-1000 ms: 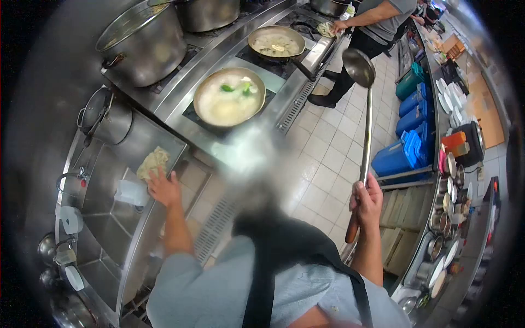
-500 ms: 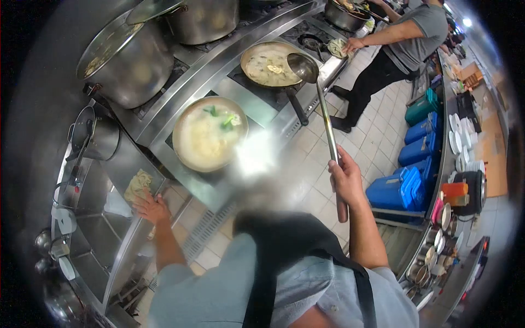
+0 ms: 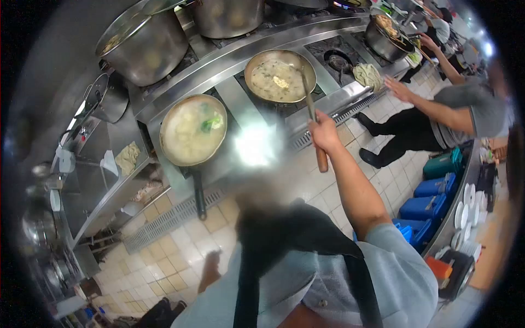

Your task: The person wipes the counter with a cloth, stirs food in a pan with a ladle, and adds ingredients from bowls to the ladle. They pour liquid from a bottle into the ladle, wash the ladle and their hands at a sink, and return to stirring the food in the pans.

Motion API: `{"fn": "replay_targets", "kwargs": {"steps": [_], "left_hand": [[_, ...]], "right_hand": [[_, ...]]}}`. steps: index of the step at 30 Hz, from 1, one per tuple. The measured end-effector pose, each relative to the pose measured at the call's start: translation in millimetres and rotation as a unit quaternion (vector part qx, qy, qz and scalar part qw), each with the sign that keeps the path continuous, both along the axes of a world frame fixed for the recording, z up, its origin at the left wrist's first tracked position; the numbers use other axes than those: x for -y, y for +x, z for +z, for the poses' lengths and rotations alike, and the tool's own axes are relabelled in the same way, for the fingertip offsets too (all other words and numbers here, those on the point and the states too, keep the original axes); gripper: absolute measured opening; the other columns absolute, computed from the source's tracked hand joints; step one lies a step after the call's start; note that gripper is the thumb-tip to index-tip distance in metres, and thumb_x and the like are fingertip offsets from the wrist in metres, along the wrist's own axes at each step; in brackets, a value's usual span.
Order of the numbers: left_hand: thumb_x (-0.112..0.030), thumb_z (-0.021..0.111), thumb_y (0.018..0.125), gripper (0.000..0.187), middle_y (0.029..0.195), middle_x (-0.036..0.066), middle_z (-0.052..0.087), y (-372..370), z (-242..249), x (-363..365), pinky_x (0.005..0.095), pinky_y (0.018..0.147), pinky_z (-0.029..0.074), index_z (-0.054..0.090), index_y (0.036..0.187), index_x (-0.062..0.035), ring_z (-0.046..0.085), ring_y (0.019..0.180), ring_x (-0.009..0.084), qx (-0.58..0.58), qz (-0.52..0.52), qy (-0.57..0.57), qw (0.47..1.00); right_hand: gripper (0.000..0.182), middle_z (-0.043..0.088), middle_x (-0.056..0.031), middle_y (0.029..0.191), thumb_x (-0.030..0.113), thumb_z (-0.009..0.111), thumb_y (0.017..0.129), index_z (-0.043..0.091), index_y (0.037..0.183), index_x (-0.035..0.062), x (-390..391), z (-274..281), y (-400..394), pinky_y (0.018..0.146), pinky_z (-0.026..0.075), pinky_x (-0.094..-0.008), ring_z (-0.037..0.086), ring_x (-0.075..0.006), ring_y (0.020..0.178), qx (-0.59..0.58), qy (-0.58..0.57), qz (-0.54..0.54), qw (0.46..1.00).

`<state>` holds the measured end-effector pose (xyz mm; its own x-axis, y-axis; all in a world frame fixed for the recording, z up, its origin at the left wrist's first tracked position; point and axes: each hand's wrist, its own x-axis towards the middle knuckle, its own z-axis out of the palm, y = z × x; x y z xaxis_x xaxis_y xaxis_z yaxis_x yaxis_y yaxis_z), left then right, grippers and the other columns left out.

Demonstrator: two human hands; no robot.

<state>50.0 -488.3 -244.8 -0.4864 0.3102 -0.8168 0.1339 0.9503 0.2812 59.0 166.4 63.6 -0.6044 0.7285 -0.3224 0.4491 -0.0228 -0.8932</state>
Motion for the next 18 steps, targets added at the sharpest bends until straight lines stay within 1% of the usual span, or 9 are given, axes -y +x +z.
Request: {"fn": "replay_targets", "kwargs": {"steps": [2, 3, 6, 7, 9, 10, 13, 15, 18], "left_hand": [[-0.034, 0.05, 0.093, 0.05, 0.124, 0.024, 0.055, 58, 14, -15, 0.042, 0.098, 0.042, 0.052, 0.128, 0.0019, 0.051, 0.117, 0.0383, 0.009, 0.079, 0.055, 0.995], [-0.034, 0.05, 0.093, 0.049, 0.124, 0.022, 0.056, 79, 18, -22, 0.0421, 0.097, 0.042, 0.052, 0.128, 0.0005, 0.052, 0.116, 0.0375, 0.006, 0.103, 0.072, 0.992], [-0.031, 0.05, 0.093, 0.045, 0.123, 0.017, 0.058, 107, 21, -40, 0.0426, 0.093, 0.044, 0.053, 0.128, -0.0037, 0.054, 0.112, 0.0351, -0.002, 0.156, 0.094, 0.983], [-0.031, 0.05, 0.093, 0.044, 0.123, 0.015, 0.059, 110, 20, -45, 0.0428, 0.092, 0.044, 0.053, 0.129, -0.0051, 0.055, 0.11, 0.0343, -0.001, 0.175, 0.1, 0.979], [-0.029, 0.05, 0.093, 0.042, 0.122, 0.012, 0.06, 103, 16, -54, 0.0431, 0.09, 0.045, 0.054, 0.129, -0.0079, 0.056, 0.108, 0.0328, 0.004, 0.251, 0.099, 0.963], [-0.029, 0.05, 0.093, 0.041, 0.122, 0.01, 0.061, 92, 18, -63, 0.0432, 0.089, 0.045, 0.054, 0.129, -0.0094, 0.057, 0.106, 0.032, 0.011, 0.308, 0.098, 0.946], [-0.027, 0.049, 0.093, 0.04, 0.121, 0.005, 0.062, 32, 33, -90, 0.0437, 0.086, 0.046, 0.055, 0.13, -0.0136, 0.06, 0.102, 0.0296, 0.029, 0.518, 0.122, 0.846], [-0.026, 0.056, 0.091, 0.044, 0.118, 0.002, 0.063, 1, 62, -115, 0.0327, 0.064, 0.045, 0.05, 0.133, -0.015, 0.061, 0.085, 0.0176, -0.01, 0.541, 0.177, 0.822], [-0.028, 0.057, 0.091, 0.046, 0.114, 0.002, 0.062, -15, 66, -132, 0.0355, 0.067, 0.046, 0.048, 0.134, -0.0162, 0.061, 0.087, 0.021, -0.101, 0.512, 0.265, 0.811]], "right_hand": [[0.03, 0.054, -0.0028, 0.071, 0.014, 0.058, 0.091, 0.053, 0.117, 0.0002, -8, 4, -15, 0.041, 0.042, -0.0259, 0.05, -0.0099, 0.053, -0.059, -0.142, 0.026, 0.988], [0.03, 0.054, -0.0028, 0.071, 0.014, 0.058, 0.091, 0.053, 0.117, 0.0002, -14, 4, -18, 0.041, 0.042, -0.0259, 0.05, -0.0099, 0.053, -0.058, -0.143, 0.036, 0.987], [0.011, 0.052, -0.0002, 0.071, 0.016, 0.056, 0.094, 0.049, 0.095, 0.0077, -23, 10, -21, 0.041, 0.04, -0.0222, 0.047, -0.0066, 0.053, -0.168, -0.431, 0.051, 0.885], [0.011, 0.052, -0.0002, 0.071, 0.016, 0.056, 0.094, 0.049, 0.095, 0.0077, -27, 10, -18, 0.041, 0.04, -0.0222, 0.047, -0.0066, 0.053, -0.167, -0.434, 0.052, 0.884], [0.011, 0.051, 0.0003, 0.074, 0.015, 0.052, 0.095, 0.052, 0.102, 0.0062, -38, 9, -7, 0.041, 0.04, -0.0195, 0.045, -0.0045, 0.052, -0.223, -0.616, 0.063, 0.753], [0.012, 0.051, -0.0002, 0.075, 0.016, 0.051, 0.096, 0.052, 0.106, 0.0078, -39, 14, 0, 0.04, 0.039, -0.0203, 0.046, -0.005, 0.051, -0.217, -0.626, 0.058, 0.747], [0.019, 0.05, -0.0002, 0.073, 0.016, 0.051, 0.096, 0.052, 0.112, 0.0074, -40, 34, 27, 0.038, 0.037, -0.0206, 0.046, -0.0057, 0.051, -0.175, -0.541, 0.045, 0.821], [0.017, 0.05, -0.0006, 0.072, 0.015, 0.053, 0.094, 0.052, 0.109, 0.006, -40, 56, 41, 0.038, 0.037, -0.0213, 0.046, -0.0066, 0.05, -0.144, -0.484, 0.056, 0.861], [0.022, 0.051, -0.0009, 0.071, 0.014, 0.054, 0.093, 0.051, 0.112, 0.0039, -47, 75, 55, 0.038, 0.036, -0.0224, 0.045, -0.0077, 0.047, -0.106, -0.361, 0.081, 0.923]]}}
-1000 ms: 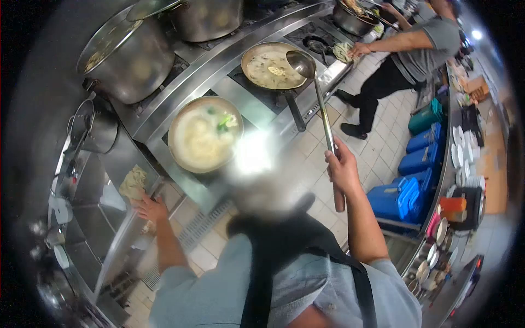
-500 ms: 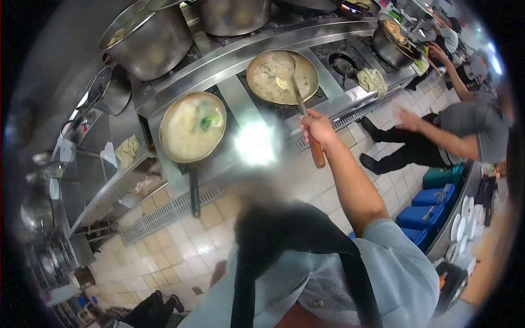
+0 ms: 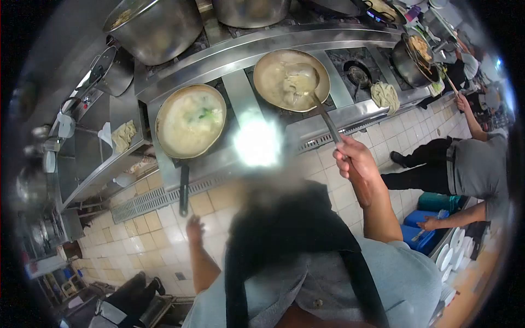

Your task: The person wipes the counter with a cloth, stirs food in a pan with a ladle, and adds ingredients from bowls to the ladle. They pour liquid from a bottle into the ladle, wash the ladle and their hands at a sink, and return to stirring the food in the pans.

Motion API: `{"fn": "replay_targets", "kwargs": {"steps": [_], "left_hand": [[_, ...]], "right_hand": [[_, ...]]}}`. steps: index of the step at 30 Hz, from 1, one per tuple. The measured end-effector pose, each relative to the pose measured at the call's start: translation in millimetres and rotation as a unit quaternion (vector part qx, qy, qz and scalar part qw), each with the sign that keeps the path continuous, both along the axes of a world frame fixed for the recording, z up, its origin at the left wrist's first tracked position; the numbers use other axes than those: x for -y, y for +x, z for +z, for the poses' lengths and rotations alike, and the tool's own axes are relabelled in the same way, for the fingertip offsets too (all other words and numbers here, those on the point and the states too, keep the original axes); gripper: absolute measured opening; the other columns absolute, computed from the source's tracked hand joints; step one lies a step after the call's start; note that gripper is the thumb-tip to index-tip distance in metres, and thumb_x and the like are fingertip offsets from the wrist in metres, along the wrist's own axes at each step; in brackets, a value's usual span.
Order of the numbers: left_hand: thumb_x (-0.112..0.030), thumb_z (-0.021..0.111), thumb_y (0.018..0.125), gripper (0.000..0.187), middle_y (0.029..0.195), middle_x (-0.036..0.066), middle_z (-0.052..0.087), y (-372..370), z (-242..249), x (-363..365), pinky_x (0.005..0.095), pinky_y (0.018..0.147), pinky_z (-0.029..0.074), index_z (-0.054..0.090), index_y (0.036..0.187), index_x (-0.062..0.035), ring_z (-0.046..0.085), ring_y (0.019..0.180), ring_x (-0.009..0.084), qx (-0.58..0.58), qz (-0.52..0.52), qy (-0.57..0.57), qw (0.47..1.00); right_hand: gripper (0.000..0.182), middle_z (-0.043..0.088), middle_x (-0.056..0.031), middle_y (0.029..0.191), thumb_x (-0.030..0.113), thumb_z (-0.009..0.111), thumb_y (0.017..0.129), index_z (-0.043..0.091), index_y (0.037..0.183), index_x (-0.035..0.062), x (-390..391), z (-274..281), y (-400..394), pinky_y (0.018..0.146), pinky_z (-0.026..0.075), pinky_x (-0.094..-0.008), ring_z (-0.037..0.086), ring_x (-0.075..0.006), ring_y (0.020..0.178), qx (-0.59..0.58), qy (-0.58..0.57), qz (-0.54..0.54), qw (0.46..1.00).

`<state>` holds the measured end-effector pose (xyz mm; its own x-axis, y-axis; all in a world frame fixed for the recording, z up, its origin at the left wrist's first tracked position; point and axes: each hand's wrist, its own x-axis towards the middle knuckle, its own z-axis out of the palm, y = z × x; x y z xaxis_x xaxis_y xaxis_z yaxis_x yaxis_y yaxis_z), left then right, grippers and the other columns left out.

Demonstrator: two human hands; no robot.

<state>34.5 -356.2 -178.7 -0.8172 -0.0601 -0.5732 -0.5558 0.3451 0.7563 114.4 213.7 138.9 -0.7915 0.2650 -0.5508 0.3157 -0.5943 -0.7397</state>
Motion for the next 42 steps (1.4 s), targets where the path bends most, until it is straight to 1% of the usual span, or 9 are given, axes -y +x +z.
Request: {"fn": "replay_targets", "kwargs": {"steps": [5, 7, 10, 11, 13, 21, 23, 36, 42], "left_hand": [[-0.03, 0.057, 0.091, 0.043, 0.115, 0.003, 0.06, 58, -27, -30, 0.037, 0.069, 0.046, 0.052, 0.13, -0.013, 0.061, 0.092, 0.0218, 0.103, 0.141, 0.099, 0.98], [-0.03, 0.06, 0.086, 0.036, 0.111, 0.012, 0.065, 107, -105, 1, 0.0422, 0.077, 0.052, 0.062, 0.115, -0.0097, 0.064, 0.097, 0.0281, -0.334, -0.432, -0.321, 0.774], [-0.025, 0.056, 0.087, 0.032, 0.113, 0.017, 0.066, 151, -90, -38, 0.0416, 0.091, 0.048, 0.066, 0.109, -0.0039, 0.062, 0.106, 0.0323, -0.008, -0.34, -0.129, 0.931], [0.009, 0.049, 0.063, 0.068, 0.132, 0.019, 0.048, 189, 16, -90, 0.0385, 0.089, 0.05, 0.051, 0.131, -0.0003, 0.054, 0.113, 0.0299, -0.137, -0.367, -0.096, 0.915], [0.002, 0.052, 0.068, 0.06, 0.129, 0.019, 0.051, 199, 15, -115, 0.0386, 0.091, 0.05, 0.053, 0.127, -0.0013, 0.055, 0.113, 0.0296, -0.084, -0.381, -0.116, 0.913], [-0.025, 0.061, 0.084, 0.037, 0.119, 0.019, 0.062, 144, -32, -125, 0.0389, 0.095, 0.049, 0.063, 0.115, -0.0048, 0.06, 0.113, 0.0284, -0.035, -0.394, -0.188, 0.899], [-0.026, 0.062, 0.086, 0.045, 0.12, 0.015, 0.062, 131, -32, -123, 0.0403, 0.083, 0.05, 0.056, 0.126, -0.0065, 0.062, 0.1, 0.0273, 0.105, -0.113, -0.043, 0.987], [-0.037, 0.063, 0.088, 0.042, 0.099, 0.005, 0.066, 67, -63, -81, 0.0317, 0.067, 0.047, 0.06, 0.12, -0.0094, 0.063, 0.08, 0.0192, 0.045, -0.193, -0.062, 0.978], [-0.02, 0.066, 0.089, 0.026, 0.102, 0.004, 0.066, -22, 130, -200, 0.0276, 0.081, 0.046, 0.064, 0.108, -0.0039, 0.06, 0.092, 0.0129, -0.091, -0.197, 0.011, 0.976]], "right_hand": [[0.047, 0.051, -0.0012, 0.069, 0.007, 0.055, 0.09, 0.044, 0.136, 0.0029, -40, 0, 11, 0.037, 0.038, -0.0239, 0.046, -0.0091, 0.044, 0.023, 0.192, 0.041, 0.98], [0.051, 0.051, -0.001, 0.069, 0.004, 0.054, 0.089, 0.042, 0.138, 0.0023, -56, -6, 7, 0.038, 0.039, -0.0241, 0.046, -0.0092, 0.044, 0.026, 0.221, 0.047, 0.974], [0.052, 0.05, -0.0006, 0.069, 0.005, 0.056, 0.089, 0.042, 0.139, 0.0028, -74, -30, -6, 0.039, 0.039, -0.0241, 0.046, -0.0089, 0.044, 0.024, 0.317, 0.08, 0.945], [0.053, 0.05, -0.0006, 0.069, 0.006, 0.056, 0.089, 0.042, 0.139, 0.003, -78, -45, -12, 0.04, 0.039, -0.0245, 0.046, -0.0089, 0.045, 0.016, 0.342, 0.089, 0.936], [0.054, 0.049, -0.0005, 0.069, 0.006, 0.057, 0.088, 0.042, 0.14, 0.0032, -79, -52, -22, 0.04, 0.039, -0.0249, 0.046, -0.0089, 0.045, 0.008, 0.364, 0.1, 0.926], [0.027, 0.052, -0.0002, 0.075, 0.017, 0.057, 0.092, 0.05, 0.117, 0.0099, -90, -28, -24, 0.038, 0.032, -0.0212, 0.043, -0.006, 0.05, 0.013, -0.127, 0.108, 0.986], [0.022, 0.051, -0.0003, 0.075, 0.016, 0.056, 0.093, 0.051, 0.113, 0.0098, -97, -31, -13, 0.038, 0.032, -0.0209, 0.043, -0.0052, 0.05, 0.006, -0.245, 0.113, 0.963], [0.056, 0.052, -0.0018, 0.071, 0.004, 0.056, 0.09, 0.037, 0.143, 0.0044, -61, 3, 16, 0.037, 0.037, -0.0242, 0.047, -0.009, 0.043, -0.019, 0.193, 0.024, 0.981], [0.055, 0.052, -0.0003, 0.07, 0.004, 0.057, 0.089, 0.04, 0.141, 0.0031, -53, -25, -12, 0.039, 0.037, -0.0243, 0.046, -0.008, 0.044, 0.011, 0.302, 0.035, 0.953]]}}
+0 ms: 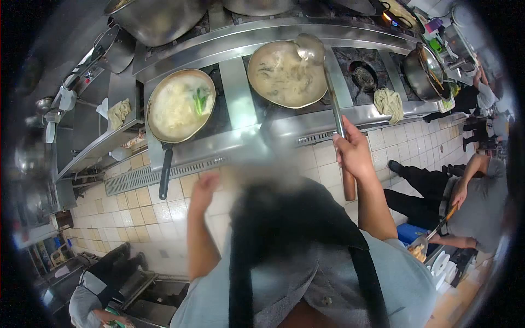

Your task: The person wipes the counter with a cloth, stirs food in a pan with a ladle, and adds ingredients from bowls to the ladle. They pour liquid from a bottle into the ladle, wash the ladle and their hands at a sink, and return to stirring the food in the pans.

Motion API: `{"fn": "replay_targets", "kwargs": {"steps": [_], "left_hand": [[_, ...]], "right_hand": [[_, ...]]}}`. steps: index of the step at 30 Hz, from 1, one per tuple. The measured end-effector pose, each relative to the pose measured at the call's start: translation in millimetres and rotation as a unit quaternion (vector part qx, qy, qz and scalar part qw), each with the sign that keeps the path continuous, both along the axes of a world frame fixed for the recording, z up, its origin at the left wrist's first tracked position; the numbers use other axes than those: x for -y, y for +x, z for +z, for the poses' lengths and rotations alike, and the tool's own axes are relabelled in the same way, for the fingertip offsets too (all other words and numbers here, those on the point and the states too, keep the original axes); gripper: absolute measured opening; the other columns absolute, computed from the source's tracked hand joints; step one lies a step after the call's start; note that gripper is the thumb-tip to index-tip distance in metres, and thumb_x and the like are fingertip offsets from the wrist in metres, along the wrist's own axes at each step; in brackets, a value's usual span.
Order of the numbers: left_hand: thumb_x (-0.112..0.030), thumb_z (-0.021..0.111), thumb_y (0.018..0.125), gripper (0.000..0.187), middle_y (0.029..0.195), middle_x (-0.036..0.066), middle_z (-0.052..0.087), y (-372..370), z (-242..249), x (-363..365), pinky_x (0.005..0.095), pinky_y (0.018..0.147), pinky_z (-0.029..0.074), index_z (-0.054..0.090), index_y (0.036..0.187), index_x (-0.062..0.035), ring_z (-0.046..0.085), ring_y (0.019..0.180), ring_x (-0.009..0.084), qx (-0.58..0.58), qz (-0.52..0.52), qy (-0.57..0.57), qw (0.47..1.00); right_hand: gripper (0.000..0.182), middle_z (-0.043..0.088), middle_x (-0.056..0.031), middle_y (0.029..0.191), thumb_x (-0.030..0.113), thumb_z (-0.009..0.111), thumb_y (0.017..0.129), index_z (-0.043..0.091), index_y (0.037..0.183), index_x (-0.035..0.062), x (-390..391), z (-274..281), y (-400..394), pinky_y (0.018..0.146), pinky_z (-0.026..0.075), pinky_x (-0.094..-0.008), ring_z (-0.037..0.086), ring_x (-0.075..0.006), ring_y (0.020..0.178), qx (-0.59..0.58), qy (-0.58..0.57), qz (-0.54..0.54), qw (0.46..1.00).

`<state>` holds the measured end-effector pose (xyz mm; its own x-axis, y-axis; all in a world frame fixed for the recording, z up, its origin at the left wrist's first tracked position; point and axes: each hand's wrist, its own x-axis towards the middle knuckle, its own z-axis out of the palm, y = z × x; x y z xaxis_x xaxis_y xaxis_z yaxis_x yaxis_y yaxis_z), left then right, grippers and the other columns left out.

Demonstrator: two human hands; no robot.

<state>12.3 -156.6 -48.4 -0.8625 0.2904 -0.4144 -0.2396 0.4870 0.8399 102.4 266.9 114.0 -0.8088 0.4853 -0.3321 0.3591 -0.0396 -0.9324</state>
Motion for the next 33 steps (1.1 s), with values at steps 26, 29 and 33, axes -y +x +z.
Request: {"fn": "replay_targets", "kwargs": {"steps": [26, 29, 33], "left_hand": [[-0.014, 0.068, 0.08, 0.047, 0.133, 0.03, 0.047, -65, 391, -91, 0.0499, 0.106, 0.038, 0.053, 0.122, 0.0005, 0.045, 0.127, 0.0419, -0.77, -0.14, 0.307, 0.542], [-0.014, 0.068, 0.08, 0.046, 0.133, 0.03, 0.047, -71, 397, -96, 0.0499, 0.106, 0.038, 0.053, 0.122, 0.0004, 0.046, 0.127, 0.0419, -0.781, -0.13, 0.306, 0.529], [-0.013, 0.068, 0.08, 0.046, 0.133, 0.03, 0.047, -79, 417, -109, 0.0499, 0.106, 0.038, 0.053, 0.122, 0.0004, 0.046, 0.126, 0.0418, -0.799, -0.114, 0.308, 0.504]], "right_hand": [[0.054, 0.052, -0.0006, 0.071, 0.005, 0.055, 0.09, 0.039, 0.141, 0.0036, 1, 30, 23, 0.038, 0.036, -0.0228, 0.045, -0.0088, 0.043, -0.011, -0.095, -0.006, 0.995], [0.059, 0.051, 0.0005, 0.067, 0.004, 0.058, 0.089, 0.037, 0.144, 0.0047, 1, 24, 15, 0.04, 0.038, -0.024, 0.046, -0.008, 0.043, 0.036, 0.031, -0.004, 0.999], [0.06, 0.054, -0.0023, 0.069, 0.006, 0.06, 0.089, 0.035, 0.144, 0.0038, -4, -10, -2, 0.04, 0.039, -0.026, 0.049, -0.0105, 0.044, 0.042, -0.024, -0.018, 0.999]]}}
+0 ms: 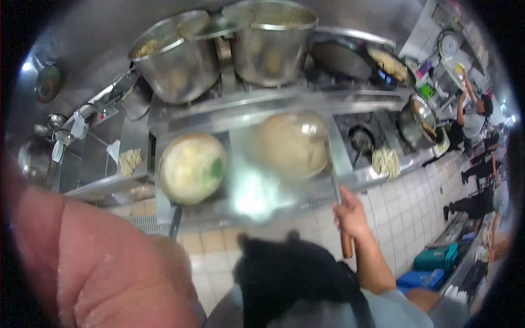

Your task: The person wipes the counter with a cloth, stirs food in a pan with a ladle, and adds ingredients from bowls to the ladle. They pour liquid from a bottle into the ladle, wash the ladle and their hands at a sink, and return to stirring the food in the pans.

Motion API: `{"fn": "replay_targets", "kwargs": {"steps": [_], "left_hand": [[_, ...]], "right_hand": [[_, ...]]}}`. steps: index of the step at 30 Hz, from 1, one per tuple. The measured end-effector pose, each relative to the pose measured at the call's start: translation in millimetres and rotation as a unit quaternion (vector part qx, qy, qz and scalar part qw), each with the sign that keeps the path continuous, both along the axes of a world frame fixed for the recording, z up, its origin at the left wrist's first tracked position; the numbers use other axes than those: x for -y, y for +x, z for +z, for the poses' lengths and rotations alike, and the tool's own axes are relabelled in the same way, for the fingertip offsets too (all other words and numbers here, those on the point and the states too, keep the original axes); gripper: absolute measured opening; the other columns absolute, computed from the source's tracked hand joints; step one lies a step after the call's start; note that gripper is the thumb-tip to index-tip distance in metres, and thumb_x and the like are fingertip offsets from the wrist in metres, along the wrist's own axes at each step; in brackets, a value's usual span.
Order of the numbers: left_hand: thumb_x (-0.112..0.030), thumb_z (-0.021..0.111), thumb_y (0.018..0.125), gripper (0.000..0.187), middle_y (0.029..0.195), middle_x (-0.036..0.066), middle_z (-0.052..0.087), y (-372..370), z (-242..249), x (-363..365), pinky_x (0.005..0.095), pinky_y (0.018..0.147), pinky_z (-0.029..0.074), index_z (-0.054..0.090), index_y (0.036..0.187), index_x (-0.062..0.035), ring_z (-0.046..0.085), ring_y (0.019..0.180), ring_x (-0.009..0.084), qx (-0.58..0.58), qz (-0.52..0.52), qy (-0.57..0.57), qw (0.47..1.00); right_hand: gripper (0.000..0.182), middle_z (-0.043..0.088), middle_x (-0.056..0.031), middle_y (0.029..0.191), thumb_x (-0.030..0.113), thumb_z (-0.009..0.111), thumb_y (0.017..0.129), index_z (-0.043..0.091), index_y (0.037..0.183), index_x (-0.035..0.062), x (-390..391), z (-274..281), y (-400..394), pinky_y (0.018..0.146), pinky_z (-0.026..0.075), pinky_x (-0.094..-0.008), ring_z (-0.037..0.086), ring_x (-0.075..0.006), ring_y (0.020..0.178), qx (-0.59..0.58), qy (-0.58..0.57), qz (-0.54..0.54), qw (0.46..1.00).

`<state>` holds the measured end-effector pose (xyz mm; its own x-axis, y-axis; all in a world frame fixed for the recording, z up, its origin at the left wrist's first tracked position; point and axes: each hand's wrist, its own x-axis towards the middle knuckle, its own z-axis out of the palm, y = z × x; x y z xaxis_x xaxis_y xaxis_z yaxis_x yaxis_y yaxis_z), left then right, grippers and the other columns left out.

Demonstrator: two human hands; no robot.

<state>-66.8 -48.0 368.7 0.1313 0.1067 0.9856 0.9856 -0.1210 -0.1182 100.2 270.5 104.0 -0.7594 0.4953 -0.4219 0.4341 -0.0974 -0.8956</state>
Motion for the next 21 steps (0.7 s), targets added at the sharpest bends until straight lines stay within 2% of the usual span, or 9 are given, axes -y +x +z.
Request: {"fn": "replay_targets", "kwargs": {"steps": [2, 4, 5, 7, 8, 10, 12, 15, 21], "left_hand": [[-0.013, 0.068, 0.08, 0.046, 0.133, 0.03, 0.047, -4, 7, -8, 0.0499, 0.106, 0.038, 0.053, 0.122, 0.0004, 0.046, 0.126, 0.0417, -0.008, 0.005, 0.001, 1.0], [-0.013, 0.068, 0.08, 0.046, 0.133, 0.03, 0.048, -6, 14, -11, 0.0499, 0.105, 0.038, 0.053, 0.121, 0.0004, 0.046, 0.126, 0.0417, -0.013, 0.009, 0.002, 1.0], [-0.013, 0.068, 0.08, 0.046, 0.133, 0.03, 0.048, -7, 16, -12, 0.0499, 0.105, 0.038, 0.053, 0.121, 0.0004, 0.046, 0.126, 0.0417, -0.014, 0.012, 0.002, 1.0], [-0.013, 0.068, 0.08, 0.046, 0.133, 0.03, 0.048, -8, 20, -15, 0.0499, 0.105, 0.038, 0.053, 0.121, 0.0003, 0.046, 0.126, 0.0417, -0.015, 0.018, 0.0, 1.0], [-0.013, 0.068, 0.08, 0.045, 0.133, 0.03, 0.048, -9, 21, -15, 0.0499, 0.105, 0.038, 0.053, 0.121, 0.0003, 0.046, 0.126, 0.0416, -0.015, 0.018, -0.001, 1.0], [-0.012, 0.068, 0.08, 0.045, 0.133, 0.03, 0.048, -11, 22, -17, 0.0499, 0.105, 0.038, 0.053, 0.121, 0.0003, 0.047, 0.125, 0.0416, -0.015, 0.022, 0.001, 1.0], [-0.012, 0.068, 0.08, 0.045, 0.133, 0.03, 0.048, -13, 24, -17, 0.0499, 0.105, 0.038, 0.053, 0.121, 0.0003, 0.047, 0.125, 0.0416, -0.014, 0.024, -0.001, 1.0], [-0.012, 0.068, 0.08, 0.045, 0.133, 0.03, 0.048, -15, 27, -19, 0.05, 0.105, 0.039, 0.053, 0.121, 0.0003, 0.047, 0.125, 0.0415, -0.013, 0.026, -0.001, 1.0], [-0.012, 0.068, 0.08, 0.045, 0.133, 0.029, 0.048, -18, 29, -19, 0.05, 0.105, 0.039, 0.053, 0.12, 0.0002, 0.047, 0.124, 0.0414, -0.016, 0.028, -0.002, 0.999]], "right_hand": [[0.065, 0.054, -0.0042, 0.069, 0.003, 0.057, 0.087, 0.028, 0.145, 0.0009, -4, -16, -9, 0.037, 0.039, -0.0282, 0.051, -0.0133, 0.044, -0.01, -0.037, 0.041, 0.998], [0.06, 0.054, -0.0047, 0.073, 0.007, 0.057, 0.088, 0.032, 0.143, 0.0054, 4, -9, -14, 0.039, 0.039, -0.0263, 0.05, -0.0126, 0.046, -0.013, -0.178, 0.015, 0.984], [0.06, 0.054, -0.0047, 0.073, 0.007, 0.057, 0.088, 0.032, 0.143, 0.0054, 4, -5, -17, 0.039, 0.039, -0.0263, 0.05, -0.0126, 0.046, -0.022, -0.177, 0.019, 0.984], [0.051, 0.053, -0.0044, 0.076, 0.011, 0.056, 0.09, 0.038, 0.138, 0.0109, 1, -1, -17, 0.041, 0.039, -0.0252, 0.048, -0.0115, 0.049, -0.009, -0.374, -0.008, 0.927], [0.051, 0.053, -0.0044, 0.076, 0.011, 0.056, 0.09, 0.038, 0.138, 0.0109, -2, -3, -14, 0.041, 0.039, -0.0252, 0.048, -0.0115, 0.049, -0.013, -0.376, -0.007, 0.927], [0.042, 0.052, -0.0041, 0.076, 0.011, 0.054, 0.091, 0.043, 0.132, 0.0144, -10, -4, -11, 0.04, 0.04, -0.0264, 0.047, -0.0113, 0.049, -0.047, -0.503, 0.043, 0.862], [0.044, 0.053, -0.005, 0.075, 0.011, 0.053, 0.093, 0.041, 0.135, 0.012, -3, 11, -7, 0.04, 0.041, -0.0271, 0.048, -0.0127, 0.048, -0.042, -0.475, 0.046, 0.878], [0.056, 0.056, -0.0061, 0.073, 0.006, 0.057, 0.09, 0.036, 0.142, 0.0045, 7, 29, 5, 0.04, 0.041, -0.0261, 0.051, -0.0134, 0.047, -0.013, -0.231, 0.057, 0.971], [0.064, 0.053, 0.0001, 0.075, -0.003, 0.059, 0.087, 0.034, 0.146, 0.0064, 14, 48, 28, 0.045, 0.041, -0.0234, 0.048, -0.0082, 0.051, -0.039, -0.043, 0.052, 0.997]]}}
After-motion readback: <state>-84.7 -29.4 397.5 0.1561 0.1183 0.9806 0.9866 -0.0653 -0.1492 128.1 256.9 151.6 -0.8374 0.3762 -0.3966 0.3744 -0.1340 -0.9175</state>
